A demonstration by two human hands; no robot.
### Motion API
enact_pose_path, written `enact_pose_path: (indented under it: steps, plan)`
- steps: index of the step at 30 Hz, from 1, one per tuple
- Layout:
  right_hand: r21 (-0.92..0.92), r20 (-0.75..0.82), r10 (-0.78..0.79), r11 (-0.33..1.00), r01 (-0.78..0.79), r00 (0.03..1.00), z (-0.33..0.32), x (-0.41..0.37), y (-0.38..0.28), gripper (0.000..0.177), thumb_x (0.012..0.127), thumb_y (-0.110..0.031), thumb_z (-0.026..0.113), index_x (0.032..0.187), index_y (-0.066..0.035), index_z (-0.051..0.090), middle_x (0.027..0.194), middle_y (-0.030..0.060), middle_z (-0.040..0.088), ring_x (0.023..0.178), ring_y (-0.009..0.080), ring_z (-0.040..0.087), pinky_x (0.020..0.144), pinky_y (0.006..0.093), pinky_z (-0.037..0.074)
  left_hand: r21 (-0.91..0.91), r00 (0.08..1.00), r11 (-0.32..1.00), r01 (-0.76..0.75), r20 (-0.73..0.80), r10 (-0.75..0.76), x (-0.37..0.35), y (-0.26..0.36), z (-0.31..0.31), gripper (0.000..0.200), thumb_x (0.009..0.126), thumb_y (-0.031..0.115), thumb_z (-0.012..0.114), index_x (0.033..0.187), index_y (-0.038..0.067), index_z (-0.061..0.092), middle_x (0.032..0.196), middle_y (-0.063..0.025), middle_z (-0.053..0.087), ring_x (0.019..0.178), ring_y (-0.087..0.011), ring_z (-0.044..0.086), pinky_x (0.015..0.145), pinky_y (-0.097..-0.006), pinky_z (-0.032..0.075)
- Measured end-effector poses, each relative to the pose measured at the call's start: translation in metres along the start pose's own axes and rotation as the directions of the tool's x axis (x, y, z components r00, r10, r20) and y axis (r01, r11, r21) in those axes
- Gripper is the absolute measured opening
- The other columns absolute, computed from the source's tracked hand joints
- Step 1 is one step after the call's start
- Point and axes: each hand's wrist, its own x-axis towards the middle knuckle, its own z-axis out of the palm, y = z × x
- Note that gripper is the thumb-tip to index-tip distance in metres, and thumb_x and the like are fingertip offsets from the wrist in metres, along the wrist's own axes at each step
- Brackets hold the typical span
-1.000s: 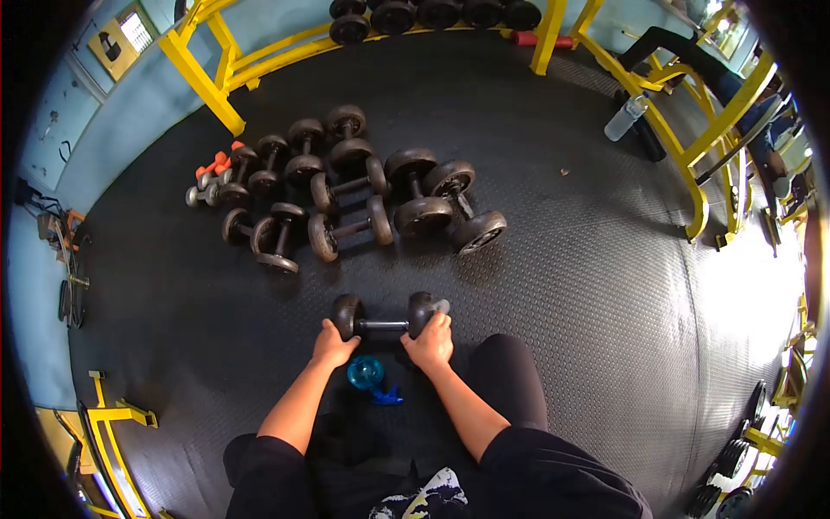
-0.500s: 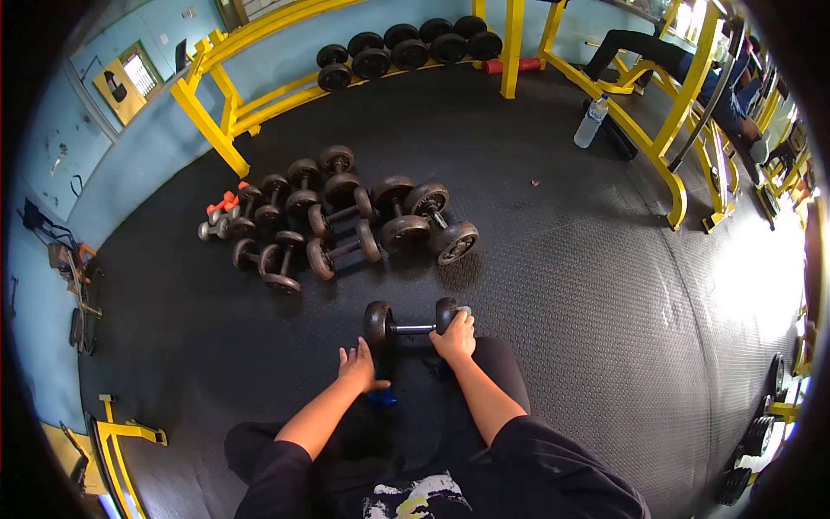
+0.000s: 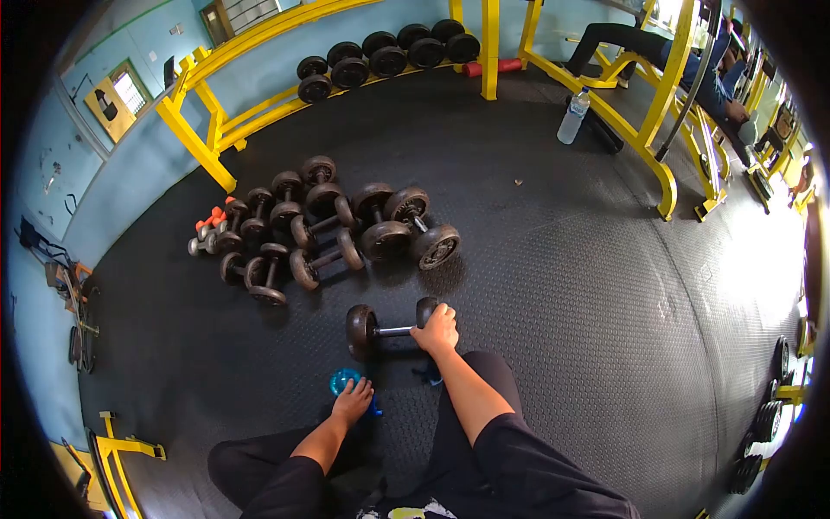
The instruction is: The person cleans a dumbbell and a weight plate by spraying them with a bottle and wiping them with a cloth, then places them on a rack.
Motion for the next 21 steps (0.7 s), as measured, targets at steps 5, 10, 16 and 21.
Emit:
enact_pose_path:
  steps: [5, 10, 16, 21]
  plan:
    - [0.012, -0.013, -0.005, 1.0, 0.005, 1.0, 0.004, 0.003, 0.005, 0.08, 0.069, -0.035, 0.087, 0.125, -0.005, 0.04, 0.127, 0.0174, 0.047, 0.118, 0.0345, 0.057, 0.093, 0.0448, 0.053, -0.199, 0.977, 0.972, 0.126, 0.196, -0.086, 0.003, -0.016, -0.034, 0.037, 0.089, 0.019, 0.059, 0.126, 0.01, 0.06, 0.131, -0.0097, 0.056, 0.139, -0.0311, 0.037, 0.11, -0.0544, 0.032]
    - [0.042, -0.044, -0.022, 0.999, 0.024, 0.999, 0.006, 0.003, 0.006, 0.079, 0.068, -0.033, 0.085, 0.125, -0.002, 0.04, 0.129, 0.0183, 0.046, 0.118, 0.037, 0.055, 0.093, 0.0446, 0.052, -0.734, 0.748, 0.437, 0.52, 0.145, -0.647, -0.017, -0.049, -0.015, 0.044, 0.079, 0.016, 0.072, 0.12, 0.006, 0.062, 0.129, -0.0153, 0.056, 0.133, -0.0338, 0.045, 0.109, -0.0476, 0.037]
    - [0.037, -0.175, -0.06, 0.997, 0.068, 0.983, 0.016, 0.0, 0.008, 0.074, 0.067, -0.033, 0.085, 0.119, -0.002, 0.043, 0.122, 0.0186, 0.049, 0.112, 0.0362, 0.058, 0.088, 0.0452, 0.055, -0.863, 0.089, -0.332, 0.382, 0.392, -0.916, -0.026, -0.057, 0.028, 0.039, 0.076, 0.015, 0.079, 0.108, -0.001, 0.067, 0.105, -0.0167, 0.07, 0.1, -0.0332, 0.067, 0.09, -0.0394, 0.049]
    - [0.036, -0.161, -0.088, 0.995, 0.095, 0.983, 0.014, -0.001, 0.012, 0.075, 0.067, -0.035, 0.084, 0.12, -0.001, 0.043, 0.121, 0.0196, 0.05, 0.111, 0.0376, 0.058, 0.088, 0.0455, 0.054, -0.848, 0.028, -0.42, 0.322, 0.452, -0.892, -0.032, -0.05, 0.037, 0.047, 0.073, 0.012, 0.081, 0.113, -0.001, 0.061, 0.113, -0.0168, 0.065, 0.108, -0.0321, 0.063, 0.093, -0.0407, 0.048]
